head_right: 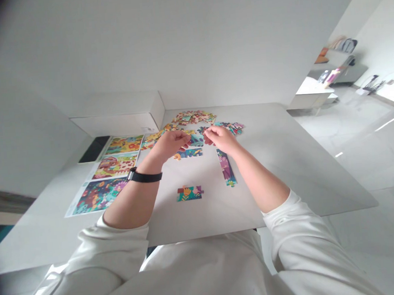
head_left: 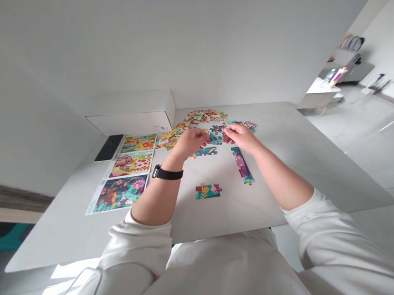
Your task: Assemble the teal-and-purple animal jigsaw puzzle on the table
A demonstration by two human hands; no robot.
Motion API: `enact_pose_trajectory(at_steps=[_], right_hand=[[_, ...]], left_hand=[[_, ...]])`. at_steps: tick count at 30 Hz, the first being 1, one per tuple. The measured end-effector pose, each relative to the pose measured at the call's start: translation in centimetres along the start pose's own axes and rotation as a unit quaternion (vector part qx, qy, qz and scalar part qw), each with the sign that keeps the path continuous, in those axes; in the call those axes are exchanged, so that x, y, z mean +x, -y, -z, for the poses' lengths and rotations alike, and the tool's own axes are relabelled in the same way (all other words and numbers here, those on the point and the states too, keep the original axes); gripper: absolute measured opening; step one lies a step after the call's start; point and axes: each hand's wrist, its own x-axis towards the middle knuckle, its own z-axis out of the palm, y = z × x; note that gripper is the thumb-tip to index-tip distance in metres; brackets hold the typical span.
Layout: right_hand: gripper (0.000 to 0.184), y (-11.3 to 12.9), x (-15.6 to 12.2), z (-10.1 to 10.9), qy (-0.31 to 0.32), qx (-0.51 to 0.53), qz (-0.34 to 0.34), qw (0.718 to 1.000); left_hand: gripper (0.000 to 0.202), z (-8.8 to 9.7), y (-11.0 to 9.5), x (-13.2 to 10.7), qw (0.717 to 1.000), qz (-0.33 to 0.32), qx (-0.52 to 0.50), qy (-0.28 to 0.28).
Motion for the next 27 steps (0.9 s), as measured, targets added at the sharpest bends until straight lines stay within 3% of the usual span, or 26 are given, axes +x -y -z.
enact_pose_trajectory(at_steps=[10, 16, 21, 27], right_hand=[[0.033, -0.3, -0.1, -0.4, 0.023, -0.003, 0.006, 1.0], [0.037, -0.2, -0.1, -0.9, 0.011, 0.052, -0.036, 0.998], [0.039, 0.4, -0.8, -2.2, 0.042, 0.105, -0.069, 0.991], [0.032, 0.5, -1.9, -4.5, 0.089, 0.069, -0.053, 0.992]], left_hand=[[0.031, -0.3, -0.1, 0.1, 1.0, 0.004, -0.012, 0.008], [0.03, -0.6, 0.0, 0.1, 0.998, 0.018, -0.053, -0.011], [0.032, -0.7, -0.1, 0.0, 0.996, 0.022, -0.092, 0.002], [0.03, 0.5, -0.3, -0.2, 0.995, 0.009, -0.095, -0.013]])
